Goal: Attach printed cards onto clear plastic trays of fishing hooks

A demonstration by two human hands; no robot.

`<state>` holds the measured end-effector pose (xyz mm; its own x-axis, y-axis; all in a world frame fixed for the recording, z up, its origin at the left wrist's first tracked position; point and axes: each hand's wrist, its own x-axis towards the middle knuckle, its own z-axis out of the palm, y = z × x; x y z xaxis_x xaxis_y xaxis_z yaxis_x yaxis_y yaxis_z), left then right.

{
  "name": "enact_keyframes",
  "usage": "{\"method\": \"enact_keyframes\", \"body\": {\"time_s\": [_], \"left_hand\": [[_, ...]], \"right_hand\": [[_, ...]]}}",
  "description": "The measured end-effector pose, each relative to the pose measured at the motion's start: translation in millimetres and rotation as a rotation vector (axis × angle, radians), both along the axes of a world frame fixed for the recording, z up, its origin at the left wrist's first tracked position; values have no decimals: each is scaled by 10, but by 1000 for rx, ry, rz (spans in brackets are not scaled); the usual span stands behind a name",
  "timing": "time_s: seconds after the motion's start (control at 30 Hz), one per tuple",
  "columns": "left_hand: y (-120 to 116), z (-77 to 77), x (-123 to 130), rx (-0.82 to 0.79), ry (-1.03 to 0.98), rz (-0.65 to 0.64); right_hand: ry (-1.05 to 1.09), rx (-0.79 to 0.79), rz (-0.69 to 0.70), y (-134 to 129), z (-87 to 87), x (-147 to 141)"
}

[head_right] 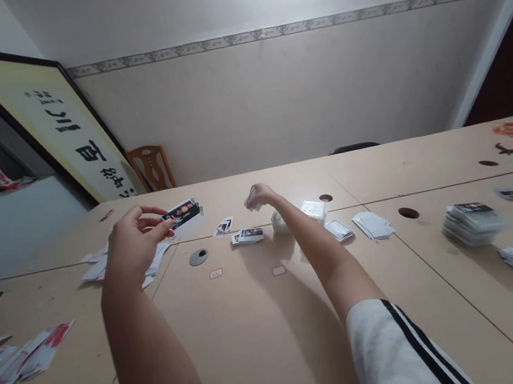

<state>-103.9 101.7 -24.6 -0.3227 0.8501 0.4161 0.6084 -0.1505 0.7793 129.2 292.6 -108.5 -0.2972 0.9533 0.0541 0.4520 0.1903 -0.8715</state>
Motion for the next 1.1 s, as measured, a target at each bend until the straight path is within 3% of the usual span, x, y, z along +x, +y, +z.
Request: {"method": "enact_keyframes", "body": {"time_s": [0.13,0.3,0.4,0.5,0.6,0.7,0.77,0.93,1.0,1.1], "left_hand": [[8,3,40,1,12,-8],[-5,28,232,-49,114,-6],[-50,69,436,-61,166,-65],[-99,84,628,23,159,-237],[-114,54,745,84,130,-394],[-106,13,806,71,160,-412],[-106,-5,849,35,168,-424],[-153,-22,1019,-87,76,-640],[-171,-26,1071,-101,73,-669],[-173,-24,1074,-61,110,-604]], "right_hand": [[154,62,134,-195,116,196],[375,165,392,-783,220,437],[402,245,444,-1144,287,514],[319,459,332,-1416,310,564],[144,846,156,-1572,224,646],[-2,1230,79,-1644,62,777],[-74,1389,53,-1691,-24,860],[-182,1696,23,-1882,-83,956],[-213,1779,-16,-1910,-135,1037],[-386,1635,-111,-1826,-314,1378]]}}
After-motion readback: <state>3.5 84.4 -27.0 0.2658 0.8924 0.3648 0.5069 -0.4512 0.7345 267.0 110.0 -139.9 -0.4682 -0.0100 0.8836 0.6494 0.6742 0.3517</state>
